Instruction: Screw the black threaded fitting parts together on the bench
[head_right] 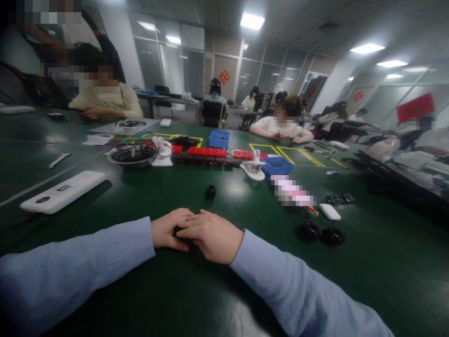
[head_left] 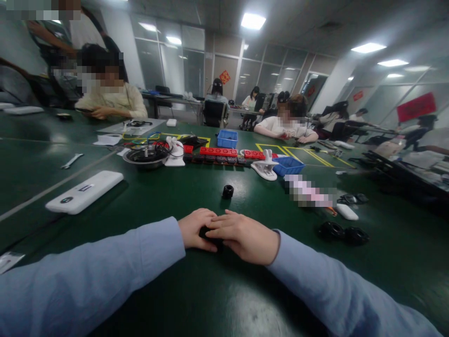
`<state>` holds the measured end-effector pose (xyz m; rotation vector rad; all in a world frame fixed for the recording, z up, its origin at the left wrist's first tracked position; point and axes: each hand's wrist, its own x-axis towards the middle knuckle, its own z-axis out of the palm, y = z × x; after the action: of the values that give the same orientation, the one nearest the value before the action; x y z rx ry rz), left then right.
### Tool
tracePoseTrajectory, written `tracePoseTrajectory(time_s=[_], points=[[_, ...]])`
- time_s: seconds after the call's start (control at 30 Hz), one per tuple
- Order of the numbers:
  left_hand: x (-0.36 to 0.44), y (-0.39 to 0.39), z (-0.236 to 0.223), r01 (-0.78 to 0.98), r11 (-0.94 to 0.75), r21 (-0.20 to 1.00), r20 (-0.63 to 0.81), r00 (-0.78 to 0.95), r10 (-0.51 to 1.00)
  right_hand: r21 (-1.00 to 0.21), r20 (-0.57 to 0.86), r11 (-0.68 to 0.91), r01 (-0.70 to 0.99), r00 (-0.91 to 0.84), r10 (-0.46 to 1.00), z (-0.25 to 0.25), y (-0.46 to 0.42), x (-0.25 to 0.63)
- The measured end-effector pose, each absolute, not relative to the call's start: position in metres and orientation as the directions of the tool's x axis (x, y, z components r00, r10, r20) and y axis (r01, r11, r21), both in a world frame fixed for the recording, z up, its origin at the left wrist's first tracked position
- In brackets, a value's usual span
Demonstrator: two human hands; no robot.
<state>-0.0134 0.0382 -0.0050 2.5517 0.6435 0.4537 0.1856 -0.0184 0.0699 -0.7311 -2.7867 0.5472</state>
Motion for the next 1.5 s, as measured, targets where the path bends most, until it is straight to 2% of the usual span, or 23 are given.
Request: tracePoseTrajectory(time_s=[0.23,0.37,0.47,0.6,0.77,1.17,1.5], points=[[-0.014,0.036,-0.002,0.344,-0.786,0.513,0.219,0.833,0.508,-0.379,0.172,0.826,0.418,-0.845,0.506,0.067,-0.016,0.184],[-0.014,0.035,0.000,0.367,-0.762,0.534,0.215,0.813,0.542,-0.385,0.260,0.834,0.394,-0.821,0.508,0.068,-0.018,0.182],[-0.014,0.035,0.000,0.355,-0.772,0.528,0.215,0.823,0.526,-0.395,0.297,0.791,0.467,-0.750,0.591,0.067,-0.019,0.181],[-0.015,0.037,-0.005,0.324,-0.780,0.536,0.220,0.838,0.499,-0.376,0.239,0.648,0.662,-0.607,0.758,0.061,-0.021,0.177],[-0.016,0.038,-0.007,0.310,-0.778,0.546,0.240,0.832,0.500,-0.267,0.162,0.566,0.780,-0.542,0.824,0.056,-0.024,0.171],[-0.016,0.035,-0.004,0.353,-0.776,0.522,0.232,0.817,0.527,-0.221,0.127,0.622,0.751,-0.611,0.782,0.058,-0.027,0.166],[-0.014,0.036,-0.005,0.331,-0.778,0.533,0.225,0.831,0.508,-0.314,0.102,0.649,0.693,-0.655,0.749,0.064,-0.029,0.170]])
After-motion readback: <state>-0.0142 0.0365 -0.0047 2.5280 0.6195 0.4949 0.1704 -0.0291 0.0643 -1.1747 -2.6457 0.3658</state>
